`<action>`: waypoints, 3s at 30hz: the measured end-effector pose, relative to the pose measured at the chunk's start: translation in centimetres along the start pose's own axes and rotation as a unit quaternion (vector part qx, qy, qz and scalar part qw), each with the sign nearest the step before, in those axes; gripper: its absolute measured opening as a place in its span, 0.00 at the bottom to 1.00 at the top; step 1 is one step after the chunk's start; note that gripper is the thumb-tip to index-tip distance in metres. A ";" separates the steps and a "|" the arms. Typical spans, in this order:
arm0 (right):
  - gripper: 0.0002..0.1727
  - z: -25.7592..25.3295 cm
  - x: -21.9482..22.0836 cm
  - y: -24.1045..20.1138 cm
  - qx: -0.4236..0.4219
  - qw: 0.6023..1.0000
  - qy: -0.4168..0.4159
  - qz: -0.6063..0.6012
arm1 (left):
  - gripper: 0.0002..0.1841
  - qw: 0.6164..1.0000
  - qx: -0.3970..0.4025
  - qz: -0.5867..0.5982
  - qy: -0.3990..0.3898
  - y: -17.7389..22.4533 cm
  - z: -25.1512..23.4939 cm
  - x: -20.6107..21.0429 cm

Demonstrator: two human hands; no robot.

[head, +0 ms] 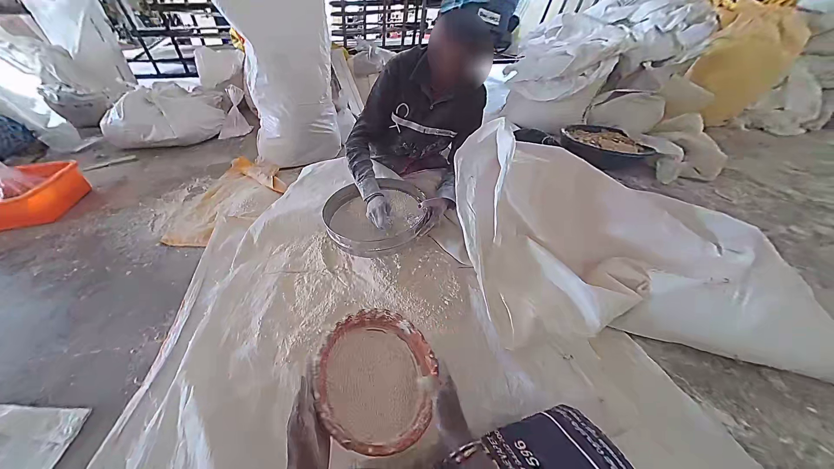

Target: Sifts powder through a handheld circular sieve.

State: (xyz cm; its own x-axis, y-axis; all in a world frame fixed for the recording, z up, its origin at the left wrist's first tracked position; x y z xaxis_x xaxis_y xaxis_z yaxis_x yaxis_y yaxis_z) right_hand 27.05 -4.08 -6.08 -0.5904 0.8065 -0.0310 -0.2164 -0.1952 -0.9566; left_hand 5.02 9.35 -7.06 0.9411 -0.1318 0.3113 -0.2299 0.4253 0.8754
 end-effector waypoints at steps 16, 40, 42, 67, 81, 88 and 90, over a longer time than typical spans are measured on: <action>0.39 0.1 0.1 -0.2 -0.024 0.999 -0.015 0.025 | 0.33 0.999 0.002 0.026 -0.019 0.3 0.0 -0.1; 0.38 -0.3 -0.1 -1.4 -0.050 0.995 -0.026 0.087 | 0.33 0.998 -0.011 0.058 0.005 0.2 -0.4 -0.4; 0.39 -0.9 -0.7 -1.7 -0.076 0.991 -0.014 0.107 | 0.34 0.999 -0.004 0.048 0.004 0.9 -0.4 -0.6; 0.38 -0.8 0.6 -0.3 -0.002 0.998 -0.033 0.061 | 0.33 0.996 -0.002 0.063 0.056 0.5 0.2 -1.3; 0.38 -1.3 -0.6 -0.9 -0.003 0.998 0.004 0.056 | 0.34 0.996 -0.026 0.085 0.026 0.1 -0.5 -1.3; 0.38 0.0 0.6 -0.9 -0.016 0.996 -0.032 0.080 | 0.33 0.998 -0.005 0.055 0.027 0.0 0.0 -1.0; 0.37 -1.4 -0.9 -1.1 -0.015 0.998 0.013 0.063 | 0.34 0.996 -0.029 0.087 0.013 0.1 -0.3 -1.0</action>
State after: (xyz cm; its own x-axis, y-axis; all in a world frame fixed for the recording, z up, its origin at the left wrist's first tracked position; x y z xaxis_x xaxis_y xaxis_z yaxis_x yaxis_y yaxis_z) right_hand 28.90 -3.84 -5.41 -0.5905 0.7913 -0.1586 -0.1185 -0.2794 -0.9528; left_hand 4.16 9.81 -7.34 0.8941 -0.0292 0.4469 -0.3765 0.4915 0.7853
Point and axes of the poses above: each hand's wrist, its own z-axis away from the middle knuckle, its own x-axis out of the palm, y = z × x, the point moved 8 cm from there along -z, towards the middle knuckle, and after that the axes turned 6 degrees about -z, right-handed, at the moved point
